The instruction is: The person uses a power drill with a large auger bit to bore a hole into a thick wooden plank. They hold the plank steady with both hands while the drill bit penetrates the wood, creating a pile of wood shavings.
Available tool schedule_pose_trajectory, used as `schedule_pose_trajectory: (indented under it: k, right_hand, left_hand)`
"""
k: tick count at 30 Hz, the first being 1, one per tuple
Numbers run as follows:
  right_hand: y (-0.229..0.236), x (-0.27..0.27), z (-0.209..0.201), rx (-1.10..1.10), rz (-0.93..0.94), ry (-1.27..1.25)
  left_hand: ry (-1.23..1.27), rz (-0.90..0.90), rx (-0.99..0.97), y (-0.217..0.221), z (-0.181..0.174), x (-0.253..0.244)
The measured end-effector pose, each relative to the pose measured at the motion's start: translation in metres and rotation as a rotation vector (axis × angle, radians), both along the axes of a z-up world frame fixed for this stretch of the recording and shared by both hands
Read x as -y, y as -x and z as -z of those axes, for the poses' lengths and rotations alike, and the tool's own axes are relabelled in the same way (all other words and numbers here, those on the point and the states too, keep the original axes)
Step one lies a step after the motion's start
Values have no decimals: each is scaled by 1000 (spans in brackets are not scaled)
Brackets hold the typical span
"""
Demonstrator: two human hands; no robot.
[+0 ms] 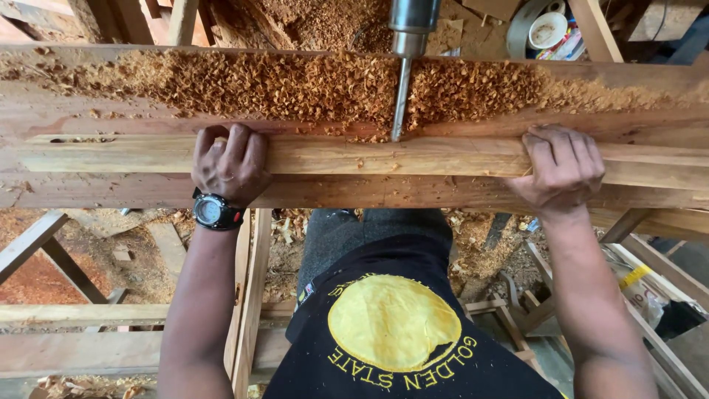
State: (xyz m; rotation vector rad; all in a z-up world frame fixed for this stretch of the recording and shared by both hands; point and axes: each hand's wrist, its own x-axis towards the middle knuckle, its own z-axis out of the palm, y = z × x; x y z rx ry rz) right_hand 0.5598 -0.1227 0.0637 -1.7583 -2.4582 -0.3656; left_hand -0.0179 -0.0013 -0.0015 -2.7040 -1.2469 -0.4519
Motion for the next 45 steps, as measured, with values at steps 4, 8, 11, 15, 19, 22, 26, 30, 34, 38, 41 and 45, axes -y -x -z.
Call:
schedule_pose_trajectory:
  k: [4,8,11,15,19,22,26,30,34,38,41,45]
  right_hand:
    - [-11,10,13,-8,-3,9]
    - [-13,14,20,12,15,-23]
    - [-11,12,17,-5,14,-13]
    - [-10,8,11,-5,-2,8]
    - [-16,13,21,-17,-2,-9]
    - [-18,15,25,17,8,-32]
    - [-16,9,19,1,-10,-27]
    - [-22,11,22,-1,-27,-19]
    - [-24,6,25,3,-38,-47]
    - [-22,-3,21,-4,-70,-82]
    - [-18,-13,17,-40,-98,-92]
    - [-18,-16,15,-63,-119,-99]
  left_hand:
    - [12,12,4,-4,-6,-4]
    - [-9,0,-22,1,1,-2]
    - [0,12,-17,-4,-9,-7]
    - [-8,16,-14,-6,-13,-11]
    - [-40,10,-20,-5,-9,-15]
    - [-29,51,-12,-8,-18,-20]
    - [-25,48,-32,-6,-12,-19]
    - [-24,54,-36,-14,-26,-25]
    - [-16,59,-37,-8,-13,-21]
    - [-19,49,-55,-6,-10,-20]
    - [-32,60,-53,-9,-16,-25]
    - [-30,76,-40,-13,-24,-30]
